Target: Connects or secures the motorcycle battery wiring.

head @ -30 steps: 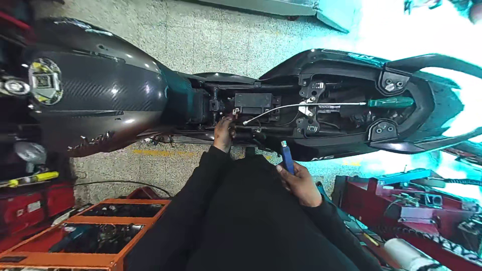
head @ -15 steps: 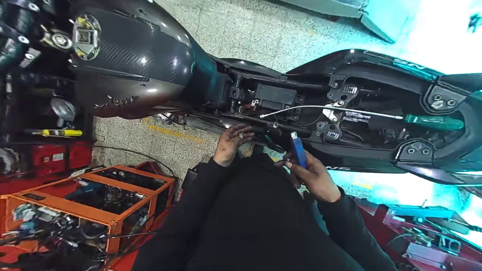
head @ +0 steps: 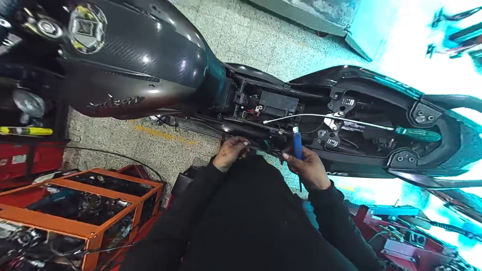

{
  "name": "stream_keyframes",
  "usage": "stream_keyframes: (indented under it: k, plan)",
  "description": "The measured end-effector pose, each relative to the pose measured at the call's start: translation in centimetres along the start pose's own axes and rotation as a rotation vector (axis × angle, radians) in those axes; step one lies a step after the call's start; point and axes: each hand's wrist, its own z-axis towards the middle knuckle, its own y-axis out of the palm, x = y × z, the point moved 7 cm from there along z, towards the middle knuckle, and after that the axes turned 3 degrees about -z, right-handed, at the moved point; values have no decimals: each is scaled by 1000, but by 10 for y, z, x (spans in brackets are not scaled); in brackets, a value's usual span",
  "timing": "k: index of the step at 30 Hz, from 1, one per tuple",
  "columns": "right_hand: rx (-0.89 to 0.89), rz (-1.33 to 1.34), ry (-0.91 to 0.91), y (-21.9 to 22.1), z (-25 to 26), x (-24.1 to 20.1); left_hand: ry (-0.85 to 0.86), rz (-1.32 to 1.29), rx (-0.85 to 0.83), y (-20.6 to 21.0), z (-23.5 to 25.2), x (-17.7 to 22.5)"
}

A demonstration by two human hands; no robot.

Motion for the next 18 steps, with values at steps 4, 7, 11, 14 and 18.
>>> stream_keyframes:
  k: [4,7,11,14,18]
  plan:
    - [35,47,36,26,10,-6,32,112,-113,-6,4,24]
    - [63,144,-13,48,14,-11,92,281,-220,-5,-1,45]
    - [161,368,-193,76,20,-27,172,425,-465,13,-15,62]
    - [201,542,-241,100,23,-42,263,507,-640,33,-31,69]
    - [299,670,-297,110,17,-48,366,584,-692,35,-40,74]
